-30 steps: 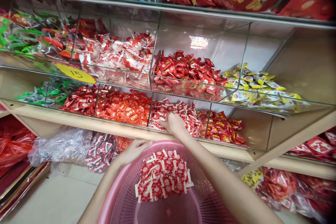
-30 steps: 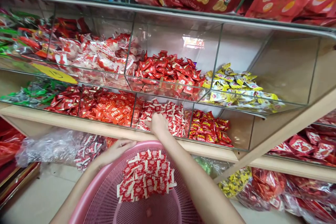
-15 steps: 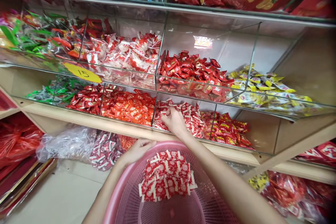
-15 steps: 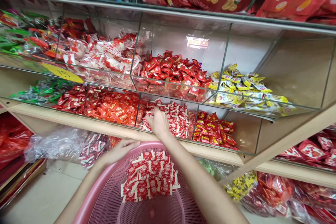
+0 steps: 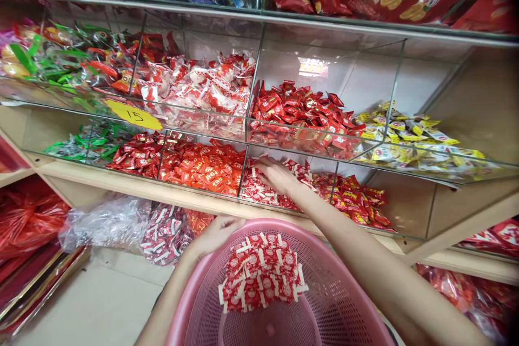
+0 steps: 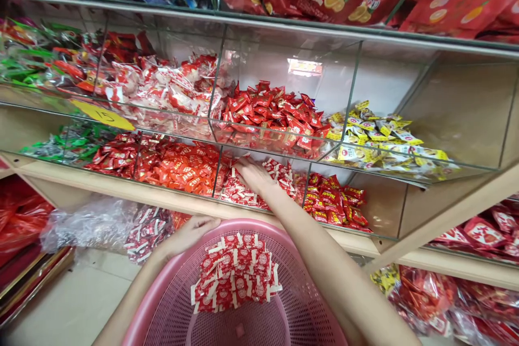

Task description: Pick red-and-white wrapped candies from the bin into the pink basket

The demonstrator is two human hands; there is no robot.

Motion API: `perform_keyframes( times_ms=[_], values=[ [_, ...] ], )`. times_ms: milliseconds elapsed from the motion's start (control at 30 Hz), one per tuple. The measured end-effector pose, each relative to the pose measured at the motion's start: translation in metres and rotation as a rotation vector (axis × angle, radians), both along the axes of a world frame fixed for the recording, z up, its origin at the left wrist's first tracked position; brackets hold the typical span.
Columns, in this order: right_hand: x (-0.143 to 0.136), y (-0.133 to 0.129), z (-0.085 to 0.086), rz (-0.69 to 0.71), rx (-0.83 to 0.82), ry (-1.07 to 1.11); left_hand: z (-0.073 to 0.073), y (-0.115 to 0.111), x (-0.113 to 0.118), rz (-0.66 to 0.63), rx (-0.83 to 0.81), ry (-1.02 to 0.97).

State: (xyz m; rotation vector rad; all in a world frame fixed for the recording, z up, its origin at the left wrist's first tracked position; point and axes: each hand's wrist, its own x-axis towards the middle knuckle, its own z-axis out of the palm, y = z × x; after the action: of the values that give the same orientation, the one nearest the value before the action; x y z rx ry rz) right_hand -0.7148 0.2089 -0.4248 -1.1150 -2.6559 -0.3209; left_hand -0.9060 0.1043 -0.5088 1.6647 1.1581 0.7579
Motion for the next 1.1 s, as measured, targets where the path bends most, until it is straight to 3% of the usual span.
perform_keyframes(
  times_ms=[200, 433, 567, 700, 933, 1100],
  values=[
    [-0.001, -0.001, 0.002, 0.078, 0.001, -0.053, 0.001, 0.000, 0.000, 0.004, -0.009, 0.015],
    [0.007, -0.006, -0.003, 0.019, -0.062, -0.086, 0.000, 0.001, 0.000, -0.043, 0.007, -0.052],
    [0.012, -0.010, 0.005, 0.005, -0.087, -0.074, -0.001, 0.001, 0.000, -0.039, 0.003, -0.038],
    [0.004, -0.014, 0.011, 0.085, -0.058, -0.081, 0.001, 0.000, 0.001, -0.009, -0.010, -0.002],
    [0.005, -0.027, -0.001, 0.186, -0.118, -0.113, 0.002, -0.002, 0.000, 0.013, 0.008, 0.010],
    [0.008, -0.035, 0.002, 0.216, -0.155, -0.195, -0.001, -0.001, -0.001, -0.027, 0.013, -0.054]
  ],
)
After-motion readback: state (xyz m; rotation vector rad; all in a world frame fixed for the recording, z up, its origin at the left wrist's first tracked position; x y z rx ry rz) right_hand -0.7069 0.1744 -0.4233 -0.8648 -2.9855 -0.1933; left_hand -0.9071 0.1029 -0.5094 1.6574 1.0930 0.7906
